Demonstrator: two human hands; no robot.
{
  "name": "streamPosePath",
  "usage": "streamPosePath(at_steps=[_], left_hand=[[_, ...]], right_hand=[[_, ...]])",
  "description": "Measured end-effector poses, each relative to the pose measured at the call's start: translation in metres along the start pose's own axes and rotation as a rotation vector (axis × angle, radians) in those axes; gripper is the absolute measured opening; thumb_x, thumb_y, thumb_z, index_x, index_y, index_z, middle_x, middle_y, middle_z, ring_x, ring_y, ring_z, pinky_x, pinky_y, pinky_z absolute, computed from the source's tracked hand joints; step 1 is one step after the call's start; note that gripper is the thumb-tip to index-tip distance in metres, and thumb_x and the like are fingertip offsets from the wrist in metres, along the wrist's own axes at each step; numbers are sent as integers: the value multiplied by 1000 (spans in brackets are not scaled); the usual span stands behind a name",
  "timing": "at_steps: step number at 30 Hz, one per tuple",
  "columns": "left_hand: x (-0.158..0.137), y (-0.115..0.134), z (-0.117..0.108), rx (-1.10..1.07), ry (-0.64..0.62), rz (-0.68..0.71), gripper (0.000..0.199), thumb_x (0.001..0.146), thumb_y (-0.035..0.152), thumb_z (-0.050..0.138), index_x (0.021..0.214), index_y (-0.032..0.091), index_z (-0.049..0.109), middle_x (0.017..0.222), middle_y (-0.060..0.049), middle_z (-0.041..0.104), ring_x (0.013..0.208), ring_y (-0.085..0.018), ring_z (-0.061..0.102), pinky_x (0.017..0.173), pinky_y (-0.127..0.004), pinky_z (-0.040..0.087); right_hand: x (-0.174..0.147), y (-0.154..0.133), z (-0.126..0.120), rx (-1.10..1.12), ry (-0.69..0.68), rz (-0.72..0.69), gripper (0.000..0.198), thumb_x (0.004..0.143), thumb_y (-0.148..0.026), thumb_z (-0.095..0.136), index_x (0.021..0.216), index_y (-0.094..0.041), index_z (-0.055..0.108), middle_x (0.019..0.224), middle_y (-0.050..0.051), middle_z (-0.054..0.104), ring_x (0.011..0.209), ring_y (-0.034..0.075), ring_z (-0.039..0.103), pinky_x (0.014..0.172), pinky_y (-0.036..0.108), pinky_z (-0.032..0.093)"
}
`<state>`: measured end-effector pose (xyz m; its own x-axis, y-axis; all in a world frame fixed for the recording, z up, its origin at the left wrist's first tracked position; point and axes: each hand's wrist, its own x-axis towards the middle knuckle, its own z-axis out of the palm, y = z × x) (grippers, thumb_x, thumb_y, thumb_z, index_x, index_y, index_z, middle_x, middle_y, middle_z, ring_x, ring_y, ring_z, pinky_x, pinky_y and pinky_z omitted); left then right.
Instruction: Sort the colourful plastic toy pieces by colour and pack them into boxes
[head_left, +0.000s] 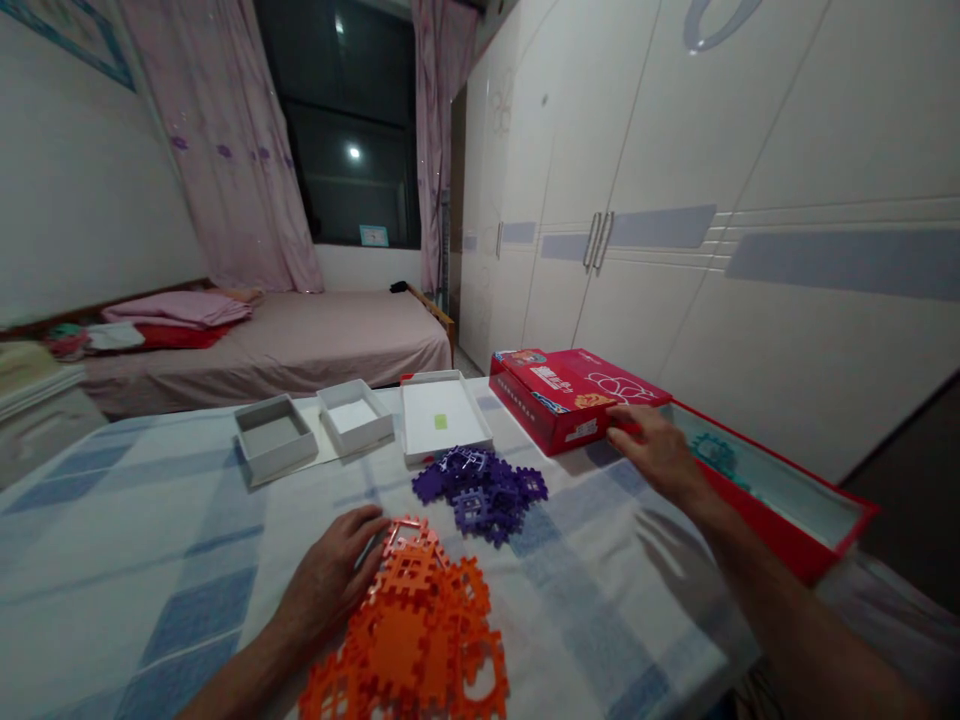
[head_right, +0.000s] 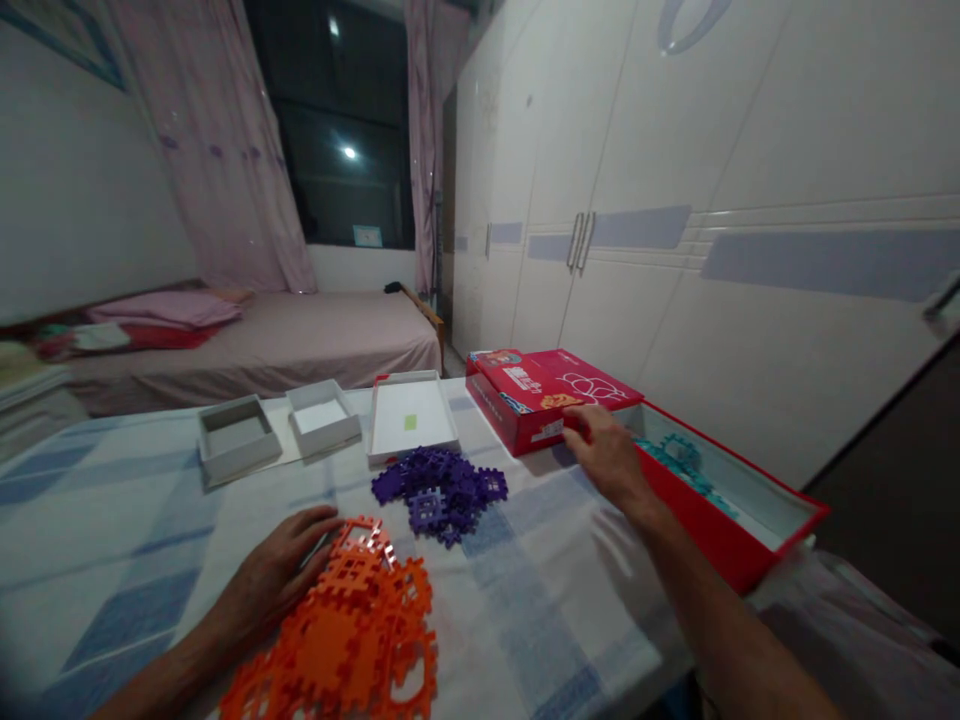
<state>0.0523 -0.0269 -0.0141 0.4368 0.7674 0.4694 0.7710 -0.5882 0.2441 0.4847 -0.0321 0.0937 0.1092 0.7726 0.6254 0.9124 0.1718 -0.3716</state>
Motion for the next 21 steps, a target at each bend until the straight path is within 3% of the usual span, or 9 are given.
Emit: streamPosePath(at_steps=[3,5,12,16,21], left_hand=[[0,0,0,-16,5,3,32,88,36,44,105,20,66,110,-10,65,101,-21,63,87,-34,53],[0,1,0,-23,10,5,31,88,35,44,104,20,66,110,-10,66,100,-21,63,86,-35,53],[0,4,0,-35,6,-13,29,88,29,45,105,19,65,110,-11,65,102,-21,62,88,-35,53],[0,6,0,-52,7,-32,28,88,27,46,106,20,65,111,-12,64,103,-22,61,89,-37,53],[1,10,-3,-88,5,-45,27,87,27,46,103,19,67,109,-12,65,102,-22,62,88,-37,53]], right_hand=[[1,-58,45,145,-279,-147,22,82,-21,48,98,-19,63,105,6,62,96,18,58,87,34,44],[5,-92,77,161,-364,-231,23,84,-18,49,102,-18,63,106,7,62,101,17,56,90,33,42],[21,-170,171,-161,-575,-374,38,88,-42,48,116,-17,56,119,13,58,112,26,51,90,42,37],[24,-186,196,-221,-605,-363,32,85,-38,51,99,-12,63,107,15,63,100,28,57,86,44,37],[24,-192,197,-223,-596,-379,22,88,-20,44,85,-13,65,93,12,66,88,23,61,83,40,36]])
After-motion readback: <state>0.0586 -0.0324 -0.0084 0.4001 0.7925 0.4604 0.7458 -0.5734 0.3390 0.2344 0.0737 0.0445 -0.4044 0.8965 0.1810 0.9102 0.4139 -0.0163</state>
